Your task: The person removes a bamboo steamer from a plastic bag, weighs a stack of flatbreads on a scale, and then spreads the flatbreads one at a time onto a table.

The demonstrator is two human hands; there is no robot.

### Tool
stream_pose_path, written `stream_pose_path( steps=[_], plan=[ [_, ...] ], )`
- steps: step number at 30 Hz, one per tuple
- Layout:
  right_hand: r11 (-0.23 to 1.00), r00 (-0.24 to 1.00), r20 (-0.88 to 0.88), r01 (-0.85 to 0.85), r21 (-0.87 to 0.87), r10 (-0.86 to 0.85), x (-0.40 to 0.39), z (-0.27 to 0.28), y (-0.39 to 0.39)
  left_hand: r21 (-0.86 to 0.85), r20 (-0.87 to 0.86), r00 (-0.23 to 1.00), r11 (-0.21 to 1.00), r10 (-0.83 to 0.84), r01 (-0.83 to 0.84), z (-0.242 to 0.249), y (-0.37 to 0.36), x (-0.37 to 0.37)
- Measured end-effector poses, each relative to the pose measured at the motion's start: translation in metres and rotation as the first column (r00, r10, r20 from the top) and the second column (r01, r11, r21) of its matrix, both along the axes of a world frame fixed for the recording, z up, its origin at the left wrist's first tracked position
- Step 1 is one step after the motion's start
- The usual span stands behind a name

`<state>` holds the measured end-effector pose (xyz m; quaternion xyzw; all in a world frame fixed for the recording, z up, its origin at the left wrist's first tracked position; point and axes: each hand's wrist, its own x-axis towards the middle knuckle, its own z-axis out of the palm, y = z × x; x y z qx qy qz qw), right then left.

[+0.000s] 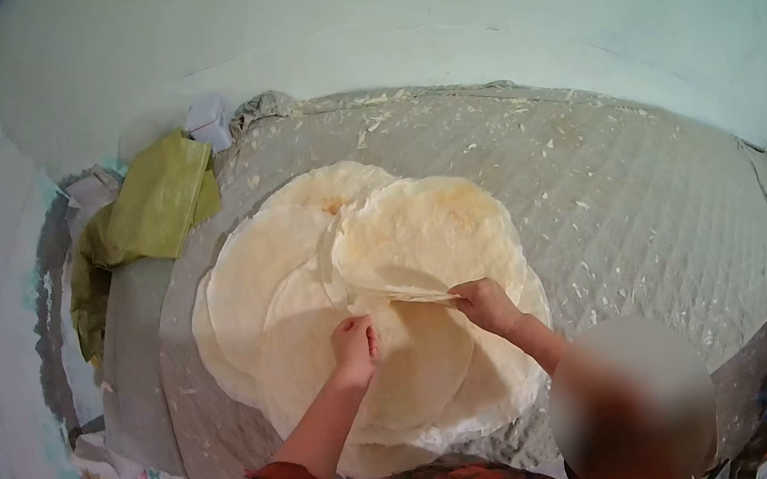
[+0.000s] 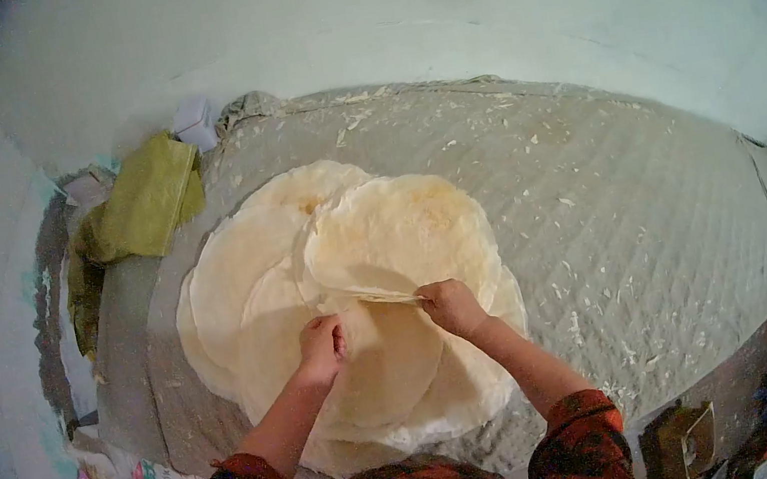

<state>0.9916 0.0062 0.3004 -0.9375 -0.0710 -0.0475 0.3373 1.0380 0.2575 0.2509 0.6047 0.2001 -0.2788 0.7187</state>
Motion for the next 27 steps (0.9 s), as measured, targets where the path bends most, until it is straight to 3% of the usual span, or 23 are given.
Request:
stream_pose_path(
  steps=[2, 3, 5, 6, 8, 9, 11, 12, 13, 14, 15, 16, 18, 19, 22, 23, 25, 26, 27],
  plan=[
    [0.999, 0.999, -0.013, 0.049, -0.017, -0.049, 0.0, 0.002, 0.001, -0.177, -0.085, 0.985, 0.97, 0.15, -0.163, 0.004, 0.001, -0.007],
    [0.998, 0.998, -0.011, 0.058, -0.022, -0.058, 0.001, 0.01, 0.003, -0.183, -0.084, 0.986, 0.971, 0.141, -0.154, 0.015, 0.0, -0.013],
    [0.996, 0.997, 0.022, 0.073, -0.043, -0.072, 0.007, 0.039, 0.008, -0.602, -0.173, 0.977, 0.772, 0.123, -0.204, 0.043, -0.005, -0.02],
    [0.995, 0.993, 0.109, 0.06, -0.078, -0.052, 0.008, 0.049, 0.011, -0.616, -0.171, 0.98, 0.765, 0.103, -0.188, 0.043, -0.008, -0.021],
    [0.988, 0.984, 0.179, 0.053, -0.144, -0.027, -0.001, 0.074, 0.032, -0.761, -0.244, 0.965, 0.636, -0.1, -0.127, 0.033, -0.008, -0.032],
    [0.981, 0.969, 0.247, 0.038, -0.189, 0.01, -0.006, 0.079, 0.046, -0.77, -0.243, 0.964, 0.626, -0.105, -0.126, 0.026, -0.009, -0.034],
    [0.947, 0.983, 0.178, 0.014, -0.319, 0.045, -0.022, 0.071, 0.075, -0.858, -0.243, 0.964, 0.486, -0.103, -0.164, 0.001, -0.014, -0.037],
    [0.949, 0.985, 0.158, -0.012, -0.315, 0.065, -0.029, 0.06, 0.088, -0.996, 0.032, 0.974, 0.073, -0.226, 0.05, -0.034, -0.017, -0.031],
    [0.951, 0.998, 0.036, -0.044, -0.305, 0.057, -0.034, 0.043, 0.095, -0.997, 0.033, 0.975, 0.056, -0.222, 0.047, -0.022, -0.016, -0.034],
    [0.966, 0.998, -0.037, -0.067, -0.248, 0.06, -0.04, 0.029, 0.1, -0.921, -0.128, 0.98, 0.384, -0.152, -0.06, 0.002, -0.015, -0.039],
    [0.978, 0.992, -0.109, -0.087, -0.188, 0.067, -0.042, 0.026, 0.105, -0.73, -0.26, 0.965, 0.661, -0.033, -0.174, 0.016, -0.014, -0.04],
    [0.975, 0.99, -0.116, -0.098, -0.201, 0.076, -0.044, 0.024, 0.104, -0.795, -0.218, 0.973, 0.592, -0.073, -0.134, -0.003, -0.01, -0.041],
    [0.994, 0.988, -0.106, -0.113, 0.002, 0.113, -0.052, 0.025, 0.096, -0.847, -0.154, 0.982, 0.526, -0.105, -0.077, -0.021, -0.007, -0.038],
    [0.994, 0.987, -0.121, -0.109, 0.002, 0.109, -0.052, 0.022, 0.091, -0.884, -0.083, 0.986, 0.468, -0.143, -0.006, -0.023, -0.005, -0.042],
    [0.944, 0.869, -0.471, 0.015, 0.33, 0.151, -0.044, 0.017, 0.071, -0.866, -0.171, 0.978, 0.492, -0.122, -0.09, -0.009, -0.007, -0.045],
    [0.929, 0.83, -0.53, 0.043, 0.368, 0.172, -0.038, 0.022, 0.067, -0.866, -0.177, 0.976, 0.491, -0.126, -0.093, -0.003, -0.005, -0.045],
    [0.984, 0.908, -0.418, 0.061, 0.167, 0.015, -0.041, 0.019, 0.068, -0.896, -0.192, 0.966, 0.433, -0.175, -0.1, 0.006, -0.001, -0.041],
    [0.985, 0.908, -0.418, 0.058, 0.163, 0.015, -0.045, 0.019, 0.069, -0.898, -0.192, 0.966, 0.429, -0.174, -0.101, 0.005, -0.001, -0.041],
    [0.997, 0.963, -0.262, -0.043, 0.058, 0.056, -0.051, 0.02, 0.07, -0.907, -0.169, 0.971, 0.414, -0.171, -0.085, 0.004, 0.0, -0.041]
  ],
)
